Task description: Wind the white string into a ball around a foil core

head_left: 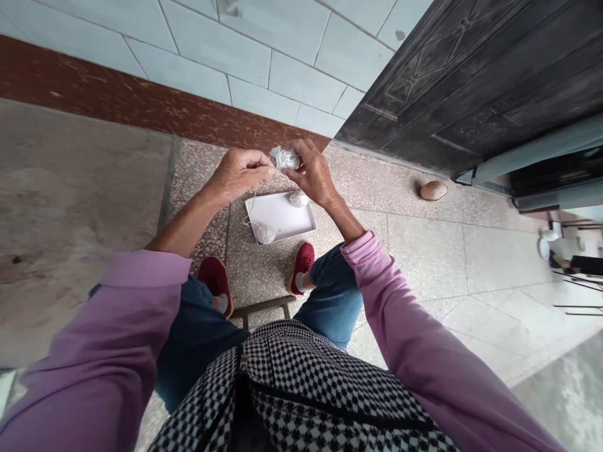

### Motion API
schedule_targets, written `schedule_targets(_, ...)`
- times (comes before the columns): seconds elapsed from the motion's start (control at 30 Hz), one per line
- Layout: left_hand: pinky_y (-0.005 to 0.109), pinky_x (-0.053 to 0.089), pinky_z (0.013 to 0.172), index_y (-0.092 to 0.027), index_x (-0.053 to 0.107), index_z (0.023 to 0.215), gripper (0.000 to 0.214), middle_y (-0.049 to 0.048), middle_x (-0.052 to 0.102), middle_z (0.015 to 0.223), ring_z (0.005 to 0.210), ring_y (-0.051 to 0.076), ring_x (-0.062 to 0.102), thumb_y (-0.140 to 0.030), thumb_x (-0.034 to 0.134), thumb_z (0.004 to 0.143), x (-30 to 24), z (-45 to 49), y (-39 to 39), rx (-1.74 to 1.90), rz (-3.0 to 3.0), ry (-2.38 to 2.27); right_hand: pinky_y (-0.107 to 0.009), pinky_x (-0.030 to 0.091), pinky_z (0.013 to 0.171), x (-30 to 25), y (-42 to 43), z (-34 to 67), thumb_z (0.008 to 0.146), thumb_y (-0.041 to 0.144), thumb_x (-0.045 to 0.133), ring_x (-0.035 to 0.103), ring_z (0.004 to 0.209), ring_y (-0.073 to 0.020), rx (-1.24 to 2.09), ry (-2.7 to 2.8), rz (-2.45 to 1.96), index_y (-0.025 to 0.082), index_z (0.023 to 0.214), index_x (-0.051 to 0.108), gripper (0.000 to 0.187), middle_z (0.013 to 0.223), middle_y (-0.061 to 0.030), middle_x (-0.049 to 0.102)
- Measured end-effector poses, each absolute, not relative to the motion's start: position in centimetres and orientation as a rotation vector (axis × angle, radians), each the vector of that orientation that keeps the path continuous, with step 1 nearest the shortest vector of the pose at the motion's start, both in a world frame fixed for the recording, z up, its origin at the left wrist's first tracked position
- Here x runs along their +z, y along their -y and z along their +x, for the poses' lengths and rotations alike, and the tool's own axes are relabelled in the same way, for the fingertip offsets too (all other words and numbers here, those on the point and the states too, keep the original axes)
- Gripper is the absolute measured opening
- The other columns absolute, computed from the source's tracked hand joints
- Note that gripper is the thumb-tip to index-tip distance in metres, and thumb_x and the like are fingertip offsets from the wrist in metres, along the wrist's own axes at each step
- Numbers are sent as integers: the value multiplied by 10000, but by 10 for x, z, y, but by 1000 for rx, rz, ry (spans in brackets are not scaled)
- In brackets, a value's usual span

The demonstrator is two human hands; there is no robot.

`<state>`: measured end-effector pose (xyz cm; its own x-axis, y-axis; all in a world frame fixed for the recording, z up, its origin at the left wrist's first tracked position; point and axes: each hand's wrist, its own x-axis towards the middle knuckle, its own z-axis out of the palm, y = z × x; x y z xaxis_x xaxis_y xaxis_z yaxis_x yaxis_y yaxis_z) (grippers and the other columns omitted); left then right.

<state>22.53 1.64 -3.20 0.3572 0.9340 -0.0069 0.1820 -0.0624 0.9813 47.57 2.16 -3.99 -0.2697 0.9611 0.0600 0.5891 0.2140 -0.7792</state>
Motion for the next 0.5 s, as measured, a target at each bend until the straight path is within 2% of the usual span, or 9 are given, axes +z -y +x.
schedule_targets(0.03, 270, 430, 677, -201, 807, 808, 122, 28, 694, 748, 723, 176, 596, -199, 867, 914, -33, 224, -17, 841, 1534, -1059, -433, 669, 1214, -39, -19, 474, 1134, 257, 1027, 693, 1392, -314, 835, 1997, -1446, 263, 1404, 831, 333, 1455, -99, 825)
schedule_targets(0.1, 278, 442, 699, -200, 819, 817, 98, 34, 717, 777, 757, 193, 628, -216, 879, 893, -34, 222, -19, 785, 1556, -1055, -424, 643, 1242, -38, -15, 474, 1087, 21, 943, 712, 1359, -296, 798, 2109, -1491, 230, 1375, 819, 376, 1518, -110, 803)
schedule_targets(0.17, 283, 448, 712, -195, 834, 828, 108, 43, 735, 801, 770, 199, 639, -256, 884, 901, -35, 221, -20, 741, 1568, -1038, -421, 630, 1263, -37, -13, 477, 1027, -80, 889, 734, 1337, -280, 849, 2195, -1485, 211, 1356, 829, 443, 1536, -111, 805)
schedule_targets(0.2, 284, 449, 715, -192, 838, 831, 119, 48, 741, 808, 772, 199, 639, -274, 886, 902, -36, 220, -21, 731, 1568, -1030, -426, 643, 1245, -37, -13, 480, 1009, -61, 904, 743, 1301, -276, 923, 2209, -1451, 213, 1345, 845, 438, 1502, -102, 823)
schedule_targets(0.23, 283, 450, 715, -190, 839, 834, 127, 51, 744, 812, 772, 197, 638, -287, 892, 896, -36, 220, -22, 731, 1561, -1025, -431, 664, 1202, -37, -14, 483, 998, 9, 951, 750, 1250, -273, 1031, 2198, -1397, 221, 1324, 863, 399, 1437, -87, 847)
schedule_targets(0.3, 276, 441, 704, -191, 830, 837, 140, 46, 728, 793, 761, 190, 626, -295, 920, 864, -36, 218, -24, 758, 1528, -1022, -419, 688, 1065, -40, -18, 490, 983, 297, 1071, 754, 1144, -252, 1300, 2116, -1263, 224, 1249, 889, 331, 1252, -49, 882)
schedule_targets(0.33, 270, 432, 695, -195, 826, 845, 150, 37, 705, 770, 747, 184, 614, -295, 938, 850, -36, 217, -25, 770, 1505, -1018, -401, 674, 999, -42, -20, 493, 970, 483, 1092, 760, 1116, -234, 1428, 2057, -1196, 211, 1208, 890, 414, 1164, -34, 884)
schedule_targets(0.4, 264, 398, 660, -205, 818, 869, 174, 14, 636, 713, 694, 166, 566, -304, 960, 853, -36, 216, -27, 789, 1443, -1009, -368, 630, 928, -46, -25, 496, 961, 790, 1015, 790, 1123, -197, 1602, 1941, -1086, 172, 1134, 873, 658, 1049, -19, 874)
schedule_targets(0.5, 274, 329, 589, -222, 776, 883, 230, -5, 554, 675, 599, 139, 475, -340, 972, 915, -37, 217, -28, 818, 1318, -993, -336, 622, 909, -48, -26, 494, 966, 982, 883, 811, 1154, -172, 1642, 1804, -1018, 155, 1099, 857, 837, 1008, -16, 871)
